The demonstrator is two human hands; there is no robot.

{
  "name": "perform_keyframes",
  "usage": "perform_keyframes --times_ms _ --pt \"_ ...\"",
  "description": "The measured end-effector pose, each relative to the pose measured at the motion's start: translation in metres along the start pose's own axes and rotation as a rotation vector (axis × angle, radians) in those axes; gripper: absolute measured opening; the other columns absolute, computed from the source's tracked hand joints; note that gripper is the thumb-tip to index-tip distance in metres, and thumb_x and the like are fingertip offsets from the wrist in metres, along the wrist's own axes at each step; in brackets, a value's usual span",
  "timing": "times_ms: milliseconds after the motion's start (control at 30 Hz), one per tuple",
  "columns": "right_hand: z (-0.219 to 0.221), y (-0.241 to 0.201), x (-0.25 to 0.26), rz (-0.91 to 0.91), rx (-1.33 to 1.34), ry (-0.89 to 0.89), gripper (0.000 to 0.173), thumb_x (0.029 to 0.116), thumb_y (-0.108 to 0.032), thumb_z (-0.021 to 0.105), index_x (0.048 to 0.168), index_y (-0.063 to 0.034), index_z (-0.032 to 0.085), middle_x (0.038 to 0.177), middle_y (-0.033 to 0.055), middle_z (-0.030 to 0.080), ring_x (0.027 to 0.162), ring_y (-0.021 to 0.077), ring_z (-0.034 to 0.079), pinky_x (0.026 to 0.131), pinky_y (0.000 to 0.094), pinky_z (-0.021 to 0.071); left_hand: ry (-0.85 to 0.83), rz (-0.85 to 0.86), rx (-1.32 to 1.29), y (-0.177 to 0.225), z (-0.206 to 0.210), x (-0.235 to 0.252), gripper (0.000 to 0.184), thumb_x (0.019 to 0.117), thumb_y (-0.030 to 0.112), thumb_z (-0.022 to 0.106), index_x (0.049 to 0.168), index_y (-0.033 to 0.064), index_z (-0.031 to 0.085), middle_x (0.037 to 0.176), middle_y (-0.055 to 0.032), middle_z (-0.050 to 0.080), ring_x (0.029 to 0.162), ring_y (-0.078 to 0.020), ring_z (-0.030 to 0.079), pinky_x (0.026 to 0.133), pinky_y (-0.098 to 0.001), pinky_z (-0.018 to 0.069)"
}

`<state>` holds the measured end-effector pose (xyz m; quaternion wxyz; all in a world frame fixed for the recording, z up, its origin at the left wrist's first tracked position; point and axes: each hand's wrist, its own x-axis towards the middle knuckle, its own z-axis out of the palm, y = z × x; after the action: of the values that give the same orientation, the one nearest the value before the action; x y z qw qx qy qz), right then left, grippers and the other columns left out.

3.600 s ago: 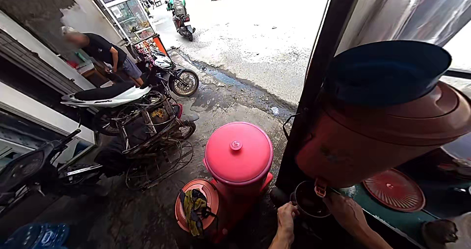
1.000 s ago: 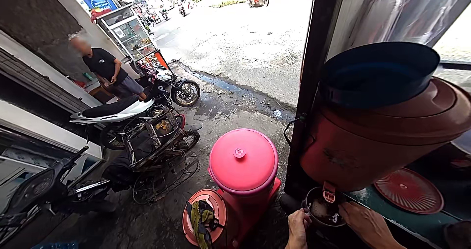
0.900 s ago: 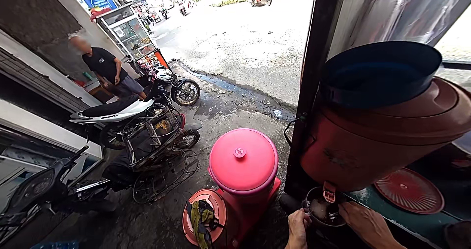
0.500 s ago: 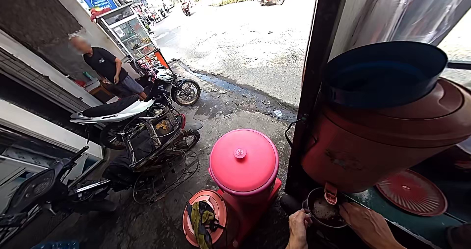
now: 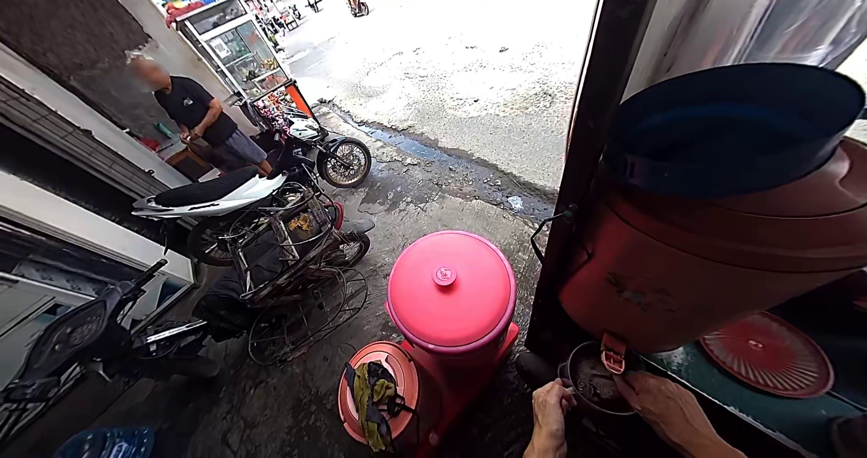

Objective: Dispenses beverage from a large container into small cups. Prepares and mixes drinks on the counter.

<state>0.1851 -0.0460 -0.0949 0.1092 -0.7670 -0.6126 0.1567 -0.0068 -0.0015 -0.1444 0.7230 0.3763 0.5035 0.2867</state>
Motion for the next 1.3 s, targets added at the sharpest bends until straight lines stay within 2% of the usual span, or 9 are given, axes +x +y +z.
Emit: perform_keyframes --times_ms 100,267,400,533,700,900,967,1100,1300 --pt "-0.002 -0.003 0.004 0.125 -0.092 0.052 0.031 0.1026 -0.020 0.056 0.089 0.0017 0.073 0.094 0.0250 0.073 0.086 0.0458 0.072 0.069 0.0621 0.0542 -0.003 -0.001 -0.004 0.002 0.001 -0.001 0.030 0.0984 0.010 0.044 0.091 -0.0047 0.068 0.121 -0.0164 0.065 0.105 -0.0168 0.058 0.089 -0.0332 0.0477" --pt "-0.008 -0.010 -0.009 -0.089 -0.132 -0.213 0.035 0.1029 -0.023 0.052 0.086 0.0002 0.071 0.092 0.0223 0.073 0.088 0.0421 0.073 0.070 0.0587 0.0547 -0.006 -0.001 -0.007 0.000 0.001 0.002 0.029 0.1001 0.009 0.044 0.090 -0.0042 0.068 0.116 -0.0151 0.066 0.103 -0.0154 0.057 0.088 -0.0313 0.0476" --pt "-0.003 0.001 0.002 0.053 -0.004 0.038 0.034 0.1028 -0.023 0.055 0.087 -0.0001 0.074 0.089 0.0233 0.073 0.085 0.0443 0.072 0.069 0.0633 0.0538 0.000 0.014 0.000 0.004 0.002 0.001 0.028 0.0979 0.008 0.044 0.089 -0.0033 0.068 0.116 -0.0138 0.067 0.101 -0.0140 0.058 0.086 -0.0302 0.0480" --pt "0.003 -0.001 0.003 0.148 -0.159 0.125 0.029 0.1006 -0.018 0.057 0.084 0.0000 0.073 0.088 0.0222 0.073 0.080 0.0421 0.073 0.064 0.0585 0.0559 0.008 0.020 -0.008 0.000 0.003 0.005 0.029 0.0991 0.009 0.044 0.092 -0.0040 0.069 0.117 -0.0153 0.067 0.103 -0.0160 0.059 0.087 -0.0313 0.0486" --pt "-0.017 -0.018 -0.008 0.037 -0.098 -0.314 0.039 0.1049 -0.030 0.049 0.094 0.0009 0.071 0.098 0.0237 0.073 0.096 0.0429 0.071 0.078 0.0595 0.0542 0.017 0.007 -0.030 -0.004 0.007 0.005 0.027 0.1001 0.007 0.045 0.093 -0.0077 0.066 0.127 -0.0207 0.063 0.108 -0.0198 0.059 0.090 -0.0325 0.0495" --pt "-0.013 -0.002 0.007 0.251 -0.025 -0.028 0.034 0.1050 -0.024 0.049 0.098 0.0014 0.072 0.102 0.0241 0.072 0.096 0.0431 0.072 0.077 0.0599 0.0553 0.021 0.027 -0.049 -0.010 0.009 0.004 0.025 0.0992 0.007 0.044 0.091 -0.0058 0.064 0.117 -0.0172 0.067 0.102 -0.0173 0.061 0.088 -0.0311 0.0501" --pt "-0.016 -0.008 0.000 0.232 -0.080 -0.147 0.032 0.1037 -0.019 0.049 0.099 0.0033 0.071 0.104 0.0248 0.071 0.097 0.0432 0.071 0.078 0.0593 0.0553 0.023 0.025 -0.049 -0.014 0.011 0.004 0.025 0.0999 0.007 0.044 0.089 -0.0049 0.064 0.111 -0.0152 0.067 0.096 -0.0154 0.061 0.084 -0.0293 0.0504" --pt "-0.032 -0.017 -0.002 0.035 -0.025 -0.388 0.042 0.1060 -0.031 0.046 0.097 0.0031 0.069 0.101 0.0260 0.071 0.100 0.0458 0.068 0.081 0.0622 0.0517 0.004 0.029 -0.037 -0.011 0.008 0.011 0.025 0.1001 0.008 0.045 0.096 -0.0083 0.065 0.120 -0.0196 0.065 0.106 -0.0201 0.060 0.091 -0.0335 0.0499" --pt "-0.036 -0.005 0.003 0.256 0.092 -0.102 0.040 0.1070 -0.026 0.045 0.106 0.0056 0.069 0.109 0.0284 0.069 0.105 0.0480 0.067 0.085 0.0646 0.0517 -0.005 0.047 -0.006 -0.006 0.010 0.004 0.026 0.1006 0.007 0.042 0.097 -0.0088 0.062 0.115 -0.0170 0.065 0.104 -0.0169 0.060 0.090 -0.0312 0.0500"
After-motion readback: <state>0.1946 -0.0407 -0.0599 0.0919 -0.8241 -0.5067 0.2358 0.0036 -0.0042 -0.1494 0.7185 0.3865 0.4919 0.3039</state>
